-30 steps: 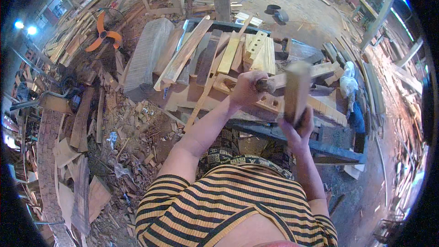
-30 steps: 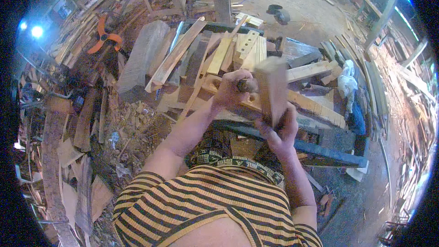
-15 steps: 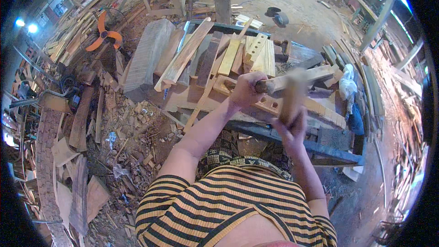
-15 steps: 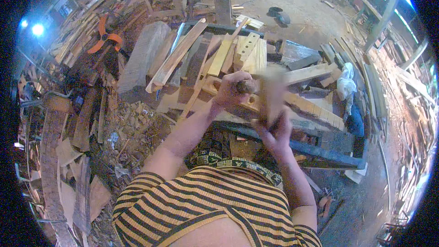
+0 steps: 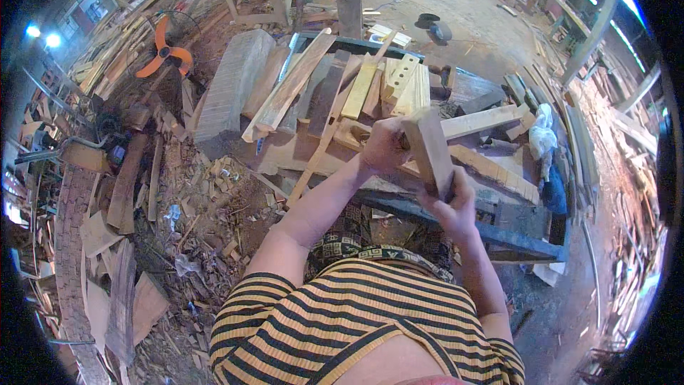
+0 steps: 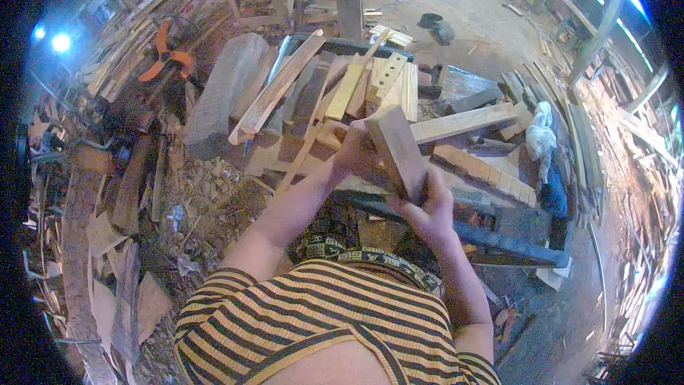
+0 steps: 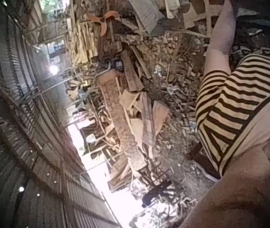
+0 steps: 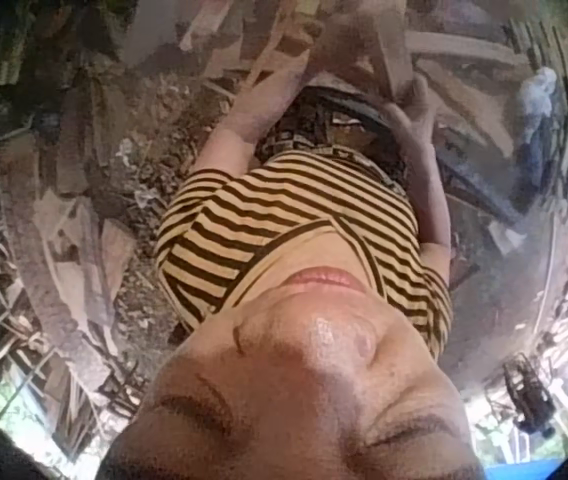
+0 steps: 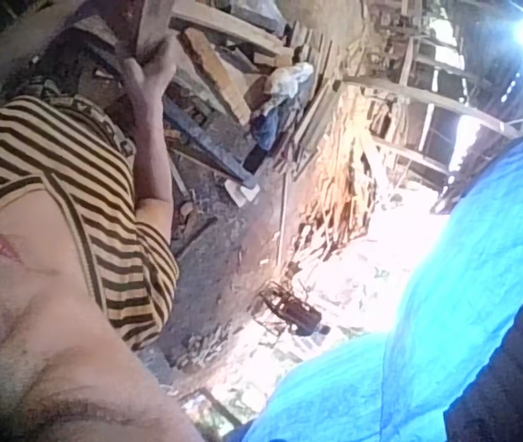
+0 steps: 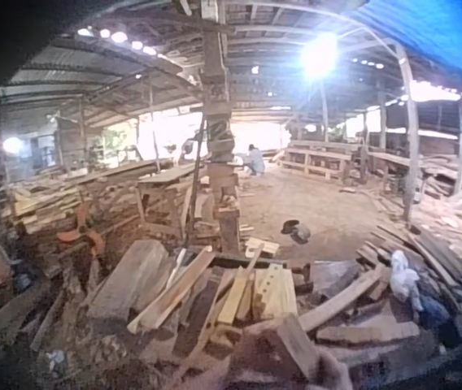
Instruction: The person chisels a piece of wood on a workbench by holding a chisel against the wood and striking it repeatedly with a wooden block.
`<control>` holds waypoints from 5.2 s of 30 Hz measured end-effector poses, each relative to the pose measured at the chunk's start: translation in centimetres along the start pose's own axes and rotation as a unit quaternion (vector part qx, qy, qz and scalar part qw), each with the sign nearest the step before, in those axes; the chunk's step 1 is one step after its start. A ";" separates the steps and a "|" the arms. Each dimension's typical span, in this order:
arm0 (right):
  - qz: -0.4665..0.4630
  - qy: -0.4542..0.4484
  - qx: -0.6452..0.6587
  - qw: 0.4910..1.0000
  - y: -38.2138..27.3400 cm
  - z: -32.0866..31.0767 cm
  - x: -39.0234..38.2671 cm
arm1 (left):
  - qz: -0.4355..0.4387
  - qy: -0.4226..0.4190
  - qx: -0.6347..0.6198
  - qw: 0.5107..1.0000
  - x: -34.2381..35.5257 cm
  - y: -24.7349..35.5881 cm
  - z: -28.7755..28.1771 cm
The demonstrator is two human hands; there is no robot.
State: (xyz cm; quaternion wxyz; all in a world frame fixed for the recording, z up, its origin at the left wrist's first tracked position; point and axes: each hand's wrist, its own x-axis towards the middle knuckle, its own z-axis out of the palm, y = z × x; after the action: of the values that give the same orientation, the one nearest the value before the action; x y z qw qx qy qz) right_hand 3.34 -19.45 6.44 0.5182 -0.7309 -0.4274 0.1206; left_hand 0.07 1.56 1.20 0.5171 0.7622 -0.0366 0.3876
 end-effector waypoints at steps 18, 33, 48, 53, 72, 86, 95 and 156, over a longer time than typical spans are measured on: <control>0.130 0.042 0.152 0.979 6.1 1.0 -0.2 | 0.037 0.060 0.110 0.991 -0.1 0.7 -1.5; 0.225 -0.073 -0.206 0.950 9.4 0.0 0.0 | -0.033 0.366 -0.027 0.930 2.0 1.0 -6.2; 0.226 -0.064 -0.188 0.954 10.7 0.2 -0.3 | -0.066 0.292 -0.036 0.954 1.8 0.5 -4.9; 0.209 -0.022 -0.023 0.977 7.7 -0.3 0.3 | 0.029 0.205 0.001 0.978 1.5 -0.3 -2.9; -0.051 0.074 0.186 0.978 -1.6 -0.9 -0.2 | 0.004 0.031 -0.012 0.999 0.1 -1.5 -0.7; -0.040 0.086 0.217 0.972 -0.3 -0.2 -0.1 | 0.044 0.033 0.065 0.996 0.3 -0.9 -0.6; -0.018 0.057 0.116 0.991 0.6 -0.7 -0.1 | -0.030 -0.005 -0.056 0.998 0.0 -1.3 -0.3; 0.192 0.036 -0.088 0.977 11.3 0.3 -1.3 | 0.006 0.208 -0.058 0.976 0.6 0.0 -2.1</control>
State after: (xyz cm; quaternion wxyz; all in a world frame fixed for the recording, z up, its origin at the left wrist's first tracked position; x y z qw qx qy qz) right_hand 8.02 -21.37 -3.80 0.4340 -0.8460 -0.2689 0.1535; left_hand -0.68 3.48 1.87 0.5542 0.6334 0.0455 0.5381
